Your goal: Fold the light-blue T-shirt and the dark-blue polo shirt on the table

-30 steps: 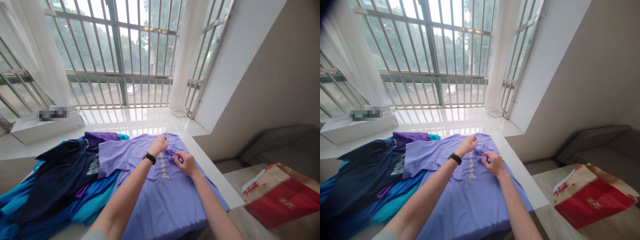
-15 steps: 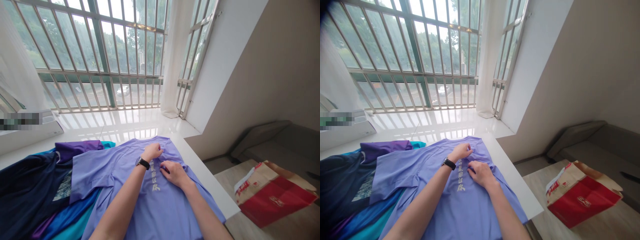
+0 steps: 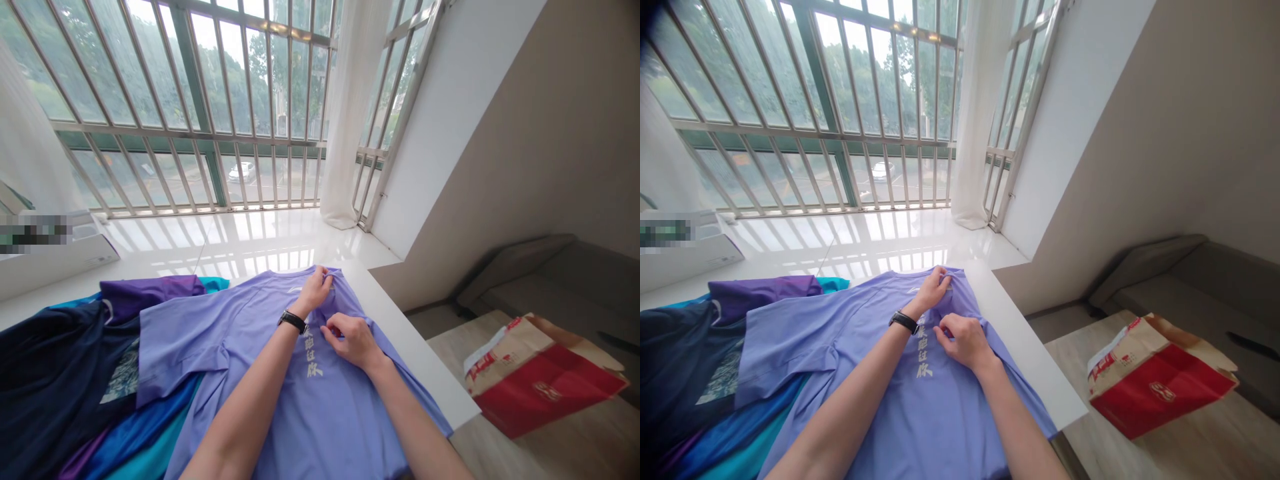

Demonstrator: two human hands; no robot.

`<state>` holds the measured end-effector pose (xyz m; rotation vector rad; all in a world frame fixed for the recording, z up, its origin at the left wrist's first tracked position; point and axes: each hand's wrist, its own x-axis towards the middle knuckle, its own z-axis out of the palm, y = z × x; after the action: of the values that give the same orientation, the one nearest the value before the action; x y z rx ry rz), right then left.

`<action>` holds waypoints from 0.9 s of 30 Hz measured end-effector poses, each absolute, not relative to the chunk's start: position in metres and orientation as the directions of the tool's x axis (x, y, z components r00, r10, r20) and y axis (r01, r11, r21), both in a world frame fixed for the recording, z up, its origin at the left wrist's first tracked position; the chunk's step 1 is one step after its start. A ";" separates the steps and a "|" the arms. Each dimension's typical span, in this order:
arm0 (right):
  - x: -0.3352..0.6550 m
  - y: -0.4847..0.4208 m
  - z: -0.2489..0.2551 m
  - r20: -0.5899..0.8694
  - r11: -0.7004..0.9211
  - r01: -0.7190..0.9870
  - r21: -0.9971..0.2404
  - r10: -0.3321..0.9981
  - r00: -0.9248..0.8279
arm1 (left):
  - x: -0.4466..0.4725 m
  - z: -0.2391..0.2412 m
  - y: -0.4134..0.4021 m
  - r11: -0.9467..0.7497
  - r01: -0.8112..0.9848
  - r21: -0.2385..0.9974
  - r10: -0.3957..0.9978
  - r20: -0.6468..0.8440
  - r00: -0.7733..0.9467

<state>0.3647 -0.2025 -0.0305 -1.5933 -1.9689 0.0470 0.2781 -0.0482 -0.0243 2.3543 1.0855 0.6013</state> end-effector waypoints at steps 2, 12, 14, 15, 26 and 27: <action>0.364 -0.203 -0.030 0.438 0.281 0.878 -0.388 0.894 -0.093 | 0.274 -0.024 -0.044 -0.560 0.576 0.596 0.789 0.170 0.590; 0.386 -0.199 -0.031 0.486 0.092 0.879 -0.468 0.858 0.169 | 0.244 -0.014 -0.032 -0.562 0.618 0.550 0.679 -0.120 0.724; 0.395 -0.197 -0.032 0.472 -0.016 0.886 -0.463 0.842 0.262 | 0.242 -0.012 -0.030 -0.562 0.627 0.539 0.650 -0.181 0.738; 0.399 -0.197 -0.034 0.455 -0.057 0.888 -0.456 0.843 0.288 | 0.241 -0.011 -0.029 -0.563 0.631 0.534 0.639 -0.203 0.742; 0.406 -0.194 -0.041 0.382 -0.108 0.886 -0.450 0.874 0.301 | 0.267 -0.022 -0.048 -0.538 0.633 0.557 0.785 0.056 0.617; 0.405 -0.195 -0.039 0.392 -0.102 0.882 -0.460 0.868 0.304 | 0.271 -0.023 -0.050 -0.540 0.615 0.574 0.786 0.083 0.613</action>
<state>0.4053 -0.1946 -0.0386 -1.9519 -1.5512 -0.0289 0.2707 -0.0500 -0.0232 2.3401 1.1048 0.4565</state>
